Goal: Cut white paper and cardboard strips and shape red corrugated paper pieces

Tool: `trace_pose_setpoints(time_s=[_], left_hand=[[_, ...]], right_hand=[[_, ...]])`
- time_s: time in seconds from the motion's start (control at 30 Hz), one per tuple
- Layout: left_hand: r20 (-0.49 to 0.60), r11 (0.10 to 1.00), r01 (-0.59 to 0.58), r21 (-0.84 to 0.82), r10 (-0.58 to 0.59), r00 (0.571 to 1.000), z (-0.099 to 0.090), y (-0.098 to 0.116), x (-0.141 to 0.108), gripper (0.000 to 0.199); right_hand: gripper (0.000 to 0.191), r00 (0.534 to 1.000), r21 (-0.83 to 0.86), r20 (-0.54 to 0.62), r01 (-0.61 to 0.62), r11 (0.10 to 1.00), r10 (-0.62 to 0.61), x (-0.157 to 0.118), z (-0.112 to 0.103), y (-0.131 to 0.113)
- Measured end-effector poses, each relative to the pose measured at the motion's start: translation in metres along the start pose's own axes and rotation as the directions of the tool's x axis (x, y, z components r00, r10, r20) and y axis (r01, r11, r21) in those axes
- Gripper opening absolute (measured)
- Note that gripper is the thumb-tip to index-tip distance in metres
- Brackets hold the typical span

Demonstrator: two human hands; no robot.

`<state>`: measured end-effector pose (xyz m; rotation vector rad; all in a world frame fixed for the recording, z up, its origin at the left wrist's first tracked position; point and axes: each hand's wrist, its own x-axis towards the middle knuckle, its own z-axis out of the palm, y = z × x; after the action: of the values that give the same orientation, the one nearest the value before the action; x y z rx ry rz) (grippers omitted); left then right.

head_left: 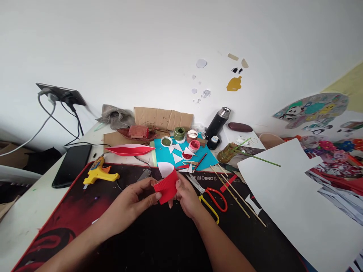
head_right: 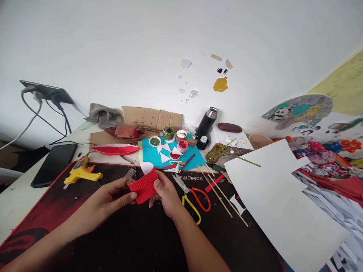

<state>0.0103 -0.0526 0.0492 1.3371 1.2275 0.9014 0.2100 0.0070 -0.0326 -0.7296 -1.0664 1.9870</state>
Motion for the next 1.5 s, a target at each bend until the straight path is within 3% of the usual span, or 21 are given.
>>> trace_pose_setpoints(time_s=[0.1, 0.33, 0.53, 0.7, 0.87, 0.93, 1.0, 1.07, 1.13, 1.23, 1.33, 1.5], left_hand=[[0.028, 1.0, 0.009, 0.003, -0.009, 1.0, -0.003, 0.004, -0.001, 0.03], [0.059, 0.999, -0.015, -0.031, 0.017, 0.998, -0.004, 0.006, -0.001, 0.024], [0.087, 0.997, -0.051, -0.05, 0.055, 0.995, -0.003, 0.007, -0.002, 0.026], [0.104, 0.997, -0.029, -0.078, 0.037, 0.994, -0.005, 0.009, -0.003, 0.027], [0.09, 0.999, -0.035, -0.041, 0.038, 0.995, -0.007, 0.007, -0.001, 0.031], [0.052, 0.999, -0.031, -0.023, 0.032, 0.998, -0.009, 0.003, 0.0, 0.032], [-0.079, 0.999, -0.026, 0.041, 0.029, 0.996, -0.011, -0.003, 0.002, 0.034], [-0.242, 0.992, -0.02, 0.126, 0.05, 0.969, -0.014, -0.011, 0.005, 0.043], [-0.309, 0.986, -0.031, 0.161, 0.08, 0.948, -0.016, -0.018, 0.008, 0.057], [-0.214, 0.997, -0.048, 0.057, 0.059, 0.975, -0.019, -0.024, 0.009, 0.075], [-0.112, 0.998, -0.021, -0.054, 0.014, 0.994, -0.02, -0.024, 0.008, 0.082], [-0.128, 1.0, 0.022, -0.021, -0.025, 0.991, -0.015, -0.019, 0.01, 0.078]], right_hand=[[0.071, 0.996, -0.024, 0.091, -0.001, 1.0, 0.004, 0.0, 0.0, 0.003], [0.064, 0.996, -0.021, 0.092, -0.004, 1.0, 0.006, 0.0, 0.0, 0.001], [0.069, 0.98, -0.015, 0.201, -0.006, 1.0, 0.009, -0.003, 0.002, 0.0], [0.069, 0.976, -0.014, 0.217, -0.025, 1.0, 0.027, -0.002, 0.003, 0.002], [0.066, 0.986, -0.037, 0.16, -0.034, 0.999, 0.04, -0.001, 0.003, 0.001], [0.067, 0.99, -0.044, 0.134, -0.037, 0.998, 0.043, -0.001, 0.003, 0.0], [0.068, 0.992, -0.048, 0.119, -0.041, 0.998, 0.047, -0.001, 0.003, -0.002], [0.068, 0.991, -0.058, 0.123, -0.043, 0.997, 0.05, -0.001, 0.004, -0.003], [0.068, 0.989, -0.076, 0.135, -0.042, 0.996, 0.052, -0.002, 0.005, -0.004], [0.072, 0.987, -0.104, 0.15, -0.043, 0.994, 0.058, -0.001, 0.005, -0.004], [0.073, 0.987, -0.115, 0.147, -0.046, 0.992, 0.062, -0.001, 0.006, -0.004], [0.073, 0.993, -0.139, 0.095, -0.053, 0.989, 0.067, 0.0, 0.006, -0.001]])
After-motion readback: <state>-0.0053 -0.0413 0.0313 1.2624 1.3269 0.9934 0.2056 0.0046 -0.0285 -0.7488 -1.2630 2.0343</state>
